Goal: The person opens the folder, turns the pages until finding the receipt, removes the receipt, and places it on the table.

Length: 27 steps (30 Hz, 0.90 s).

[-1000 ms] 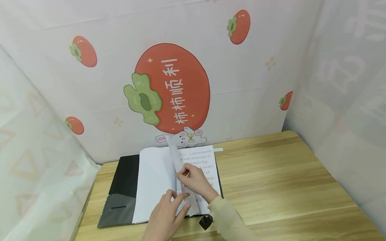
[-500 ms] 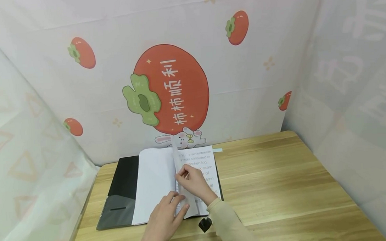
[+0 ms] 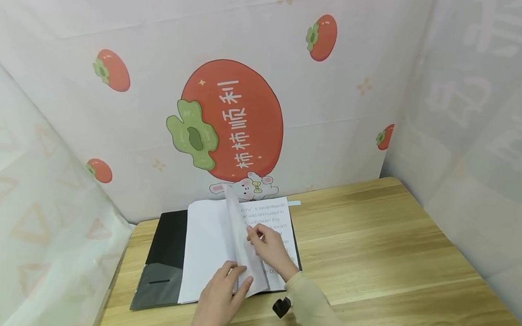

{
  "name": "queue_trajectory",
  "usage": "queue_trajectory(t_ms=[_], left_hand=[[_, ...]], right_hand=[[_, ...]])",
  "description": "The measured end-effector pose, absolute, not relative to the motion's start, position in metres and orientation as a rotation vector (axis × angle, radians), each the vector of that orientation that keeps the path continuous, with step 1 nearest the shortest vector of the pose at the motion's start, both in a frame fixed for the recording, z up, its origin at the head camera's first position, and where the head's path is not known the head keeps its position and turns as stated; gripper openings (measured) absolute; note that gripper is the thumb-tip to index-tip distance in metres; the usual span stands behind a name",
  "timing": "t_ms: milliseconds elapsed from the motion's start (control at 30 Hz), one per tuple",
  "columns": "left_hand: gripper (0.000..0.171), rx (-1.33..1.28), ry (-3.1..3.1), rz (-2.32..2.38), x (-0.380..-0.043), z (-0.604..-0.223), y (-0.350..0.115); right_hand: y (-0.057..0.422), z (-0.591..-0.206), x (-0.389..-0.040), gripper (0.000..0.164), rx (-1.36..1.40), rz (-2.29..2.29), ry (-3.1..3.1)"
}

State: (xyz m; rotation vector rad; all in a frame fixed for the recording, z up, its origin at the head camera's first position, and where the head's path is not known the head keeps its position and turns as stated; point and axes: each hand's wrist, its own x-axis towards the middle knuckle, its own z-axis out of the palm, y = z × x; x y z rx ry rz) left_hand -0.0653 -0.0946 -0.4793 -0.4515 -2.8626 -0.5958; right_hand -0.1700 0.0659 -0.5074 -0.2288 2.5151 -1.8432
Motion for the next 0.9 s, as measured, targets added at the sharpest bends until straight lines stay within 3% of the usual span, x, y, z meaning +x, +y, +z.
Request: queue_trajectory(t_ms=[233, 600, 900], left_hand=[[0.031, -0.334, -2.881, -0.638, -0.066, -0.482, -0.103], [0.029, -0.137, -2.905, -0.692, -0.068, -0.484, -0.118], [0.03, 0.058, -2.928, -0.675, -0.07, -0.486, -0.146]], right_hand=[[0.092, -0.523, -0.174, 0.02, -0.006, -1.764, 2.634], [0.116, -0.534, -0.173, 0.031, 0.115, -1.598, 2.787], [0.133, -0.553, -0.172, 0.051, 0.279, -1.627, 2.722]])
